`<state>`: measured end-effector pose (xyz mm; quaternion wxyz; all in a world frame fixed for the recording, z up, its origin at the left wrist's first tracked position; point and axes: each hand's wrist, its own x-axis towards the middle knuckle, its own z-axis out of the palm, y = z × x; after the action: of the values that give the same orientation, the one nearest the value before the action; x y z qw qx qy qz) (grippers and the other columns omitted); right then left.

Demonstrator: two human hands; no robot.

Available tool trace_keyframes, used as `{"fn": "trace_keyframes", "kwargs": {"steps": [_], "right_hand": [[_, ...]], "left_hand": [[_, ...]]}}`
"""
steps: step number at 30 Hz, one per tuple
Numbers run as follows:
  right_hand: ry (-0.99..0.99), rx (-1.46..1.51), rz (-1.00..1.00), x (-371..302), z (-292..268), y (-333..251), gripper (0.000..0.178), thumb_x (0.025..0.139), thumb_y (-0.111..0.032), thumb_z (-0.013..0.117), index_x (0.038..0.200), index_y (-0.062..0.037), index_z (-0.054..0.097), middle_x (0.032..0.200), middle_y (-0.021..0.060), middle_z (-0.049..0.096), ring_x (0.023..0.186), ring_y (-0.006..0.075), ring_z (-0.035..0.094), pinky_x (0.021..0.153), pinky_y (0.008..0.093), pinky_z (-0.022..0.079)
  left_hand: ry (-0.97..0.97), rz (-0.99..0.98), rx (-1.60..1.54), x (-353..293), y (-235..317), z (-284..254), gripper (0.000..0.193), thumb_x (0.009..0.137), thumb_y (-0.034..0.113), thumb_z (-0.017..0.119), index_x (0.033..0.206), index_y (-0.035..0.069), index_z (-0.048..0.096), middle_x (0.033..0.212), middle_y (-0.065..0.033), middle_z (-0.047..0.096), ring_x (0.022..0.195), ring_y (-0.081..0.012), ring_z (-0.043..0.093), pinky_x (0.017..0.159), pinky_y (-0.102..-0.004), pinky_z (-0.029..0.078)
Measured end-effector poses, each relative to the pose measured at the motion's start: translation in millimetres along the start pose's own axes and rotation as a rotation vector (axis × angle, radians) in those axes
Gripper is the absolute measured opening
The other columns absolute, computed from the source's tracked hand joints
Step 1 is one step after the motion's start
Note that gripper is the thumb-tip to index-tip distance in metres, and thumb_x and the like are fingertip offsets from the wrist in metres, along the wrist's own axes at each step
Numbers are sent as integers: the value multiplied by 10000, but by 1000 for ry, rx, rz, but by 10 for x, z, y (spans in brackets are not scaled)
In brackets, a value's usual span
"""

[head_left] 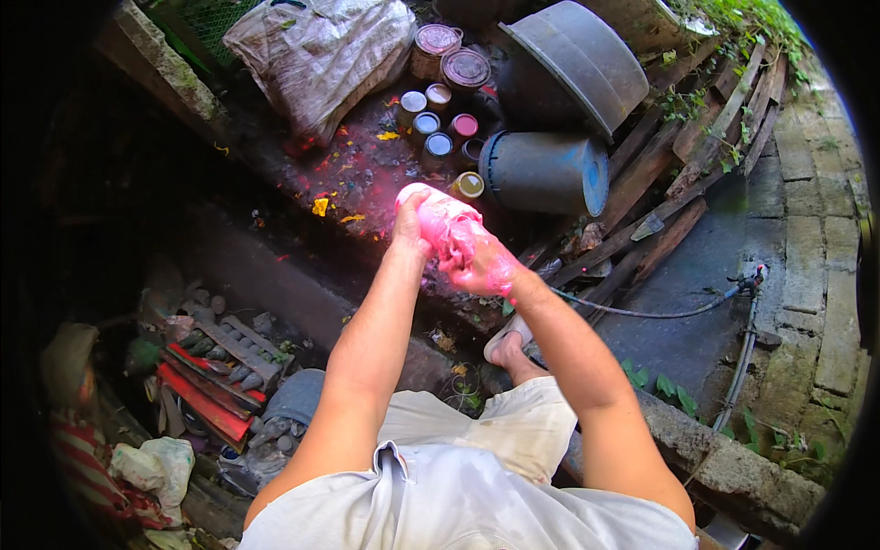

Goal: The person pours pink paint from a plastic bag into a pink container, then moves outside to rinse the container with water from a hose. They repeatedly squeeze and rinse the container to remove residual paint, then place it on the ground.

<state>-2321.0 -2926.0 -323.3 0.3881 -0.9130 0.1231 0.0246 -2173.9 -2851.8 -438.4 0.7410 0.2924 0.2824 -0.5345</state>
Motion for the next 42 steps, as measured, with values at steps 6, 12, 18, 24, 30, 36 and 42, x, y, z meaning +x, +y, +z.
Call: {"fn": "trace_keyframes", "kwargs": {"steps": [6,12,18,24,30,36,42], "right_hand": [[-122,-387,-118,30,-80,138,317,800,-251,847,1092,-168,759,1099,131,761,1083,378,731,901,454,616],[373,-354,-237,41,248,85,185,799,-247,841,897,-133,733,877,100,742,829,328,749,737,444,616],[838,234,204,151,420,-250,97,870,-57,759,933,4,719,835,155,765,757,252,770,720,383,591],[1077,1097,495,346,326,-127,129,958,-87,769,1026,-4,698,925,41,755,836,130,704,760,344,576],[905,998,551,190,282,-188,125,1002,-121,749,1074,-27,709,1034,42,747,939,112,682,834,312,565],[304,1095,293,-81,109,-160,328,901,-116,762,1199,0,687,1023,30,733,912,114,682,814,307,569],[234,148,26,-311,-46,-197,412,790,-101,861,1169,-97,699,978,69,706,915,235,710,807,384,586]], "left_hand": [[-8,63,-66,-86,-23,61,539,908,277,730,1342,-3,577,1204,-222,726,1091,-404,731,1020,-562,593],[-99,101,-127,-121,-40,110,499,897,234,719,1301,-35,599,1166,-205,733,1037,-390,746,985,-526,615],[-120,190,-146,-90,-270,86,493,900,199,718,1317,-38,602,1181,-197,731,1067,-370,741,1010,-503,607],[-352,203,-233,-313,-389,140,610,883,261,730,1412,8,564,1325,-188,679,1246,-376,662,1150,-527,511],[-273,134,-209,-471,-435,113,640,881,325,761,1414,37,559,1303,-159,700,1210,-352,687,1123,-519,532],[-60,100,-140,-285,-261,79,583,938,364,729,1377,26,551,1199,-182,719,1080,-368,738,1020,-535,603],[33,87,-230,-385,-242,245,495,920,322,710,1272,-16,631,1175,-202,749,1066,-395,744,1022,-535,600]]}}
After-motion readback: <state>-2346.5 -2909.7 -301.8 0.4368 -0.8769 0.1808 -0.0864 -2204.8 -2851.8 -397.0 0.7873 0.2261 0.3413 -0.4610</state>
